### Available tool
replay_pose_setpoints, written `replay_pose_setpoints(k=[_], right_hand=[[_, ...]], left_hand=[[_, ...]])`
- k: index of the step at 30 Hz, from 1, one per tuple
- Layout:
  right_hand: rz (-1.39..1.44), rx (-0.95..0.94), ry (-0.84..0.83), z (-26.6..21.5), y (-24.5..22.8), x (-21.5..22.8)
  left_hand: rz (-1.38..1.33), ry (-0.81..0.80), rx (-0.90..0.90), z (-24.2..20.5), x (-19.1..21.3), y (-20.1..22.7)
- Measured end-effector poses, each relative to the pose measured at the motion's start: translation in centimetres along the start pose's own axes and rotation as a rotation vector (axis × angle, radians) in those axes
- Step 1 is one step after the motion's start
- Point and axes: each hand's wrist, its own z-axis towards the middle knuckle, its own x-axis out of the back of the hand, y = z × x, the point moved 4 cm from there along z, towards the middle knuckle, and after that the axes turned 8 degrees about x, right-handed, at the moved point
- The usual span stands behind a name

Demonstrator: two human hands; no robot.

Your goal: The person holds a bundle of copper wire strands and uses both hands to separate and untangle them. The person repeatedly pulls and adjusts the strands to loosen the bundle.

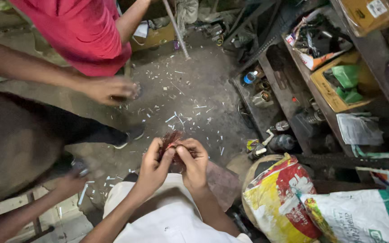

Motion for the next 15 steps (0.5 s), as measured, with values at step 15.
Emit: replay_pose_setpoints(k=[15], right_hand=[[-0.146, 0.436, 0.026, -9.7, -8.1, -3.2]], left_hand=[[-0.046, -0.296, -0.004, -9.2, -1.9, 4.3]])
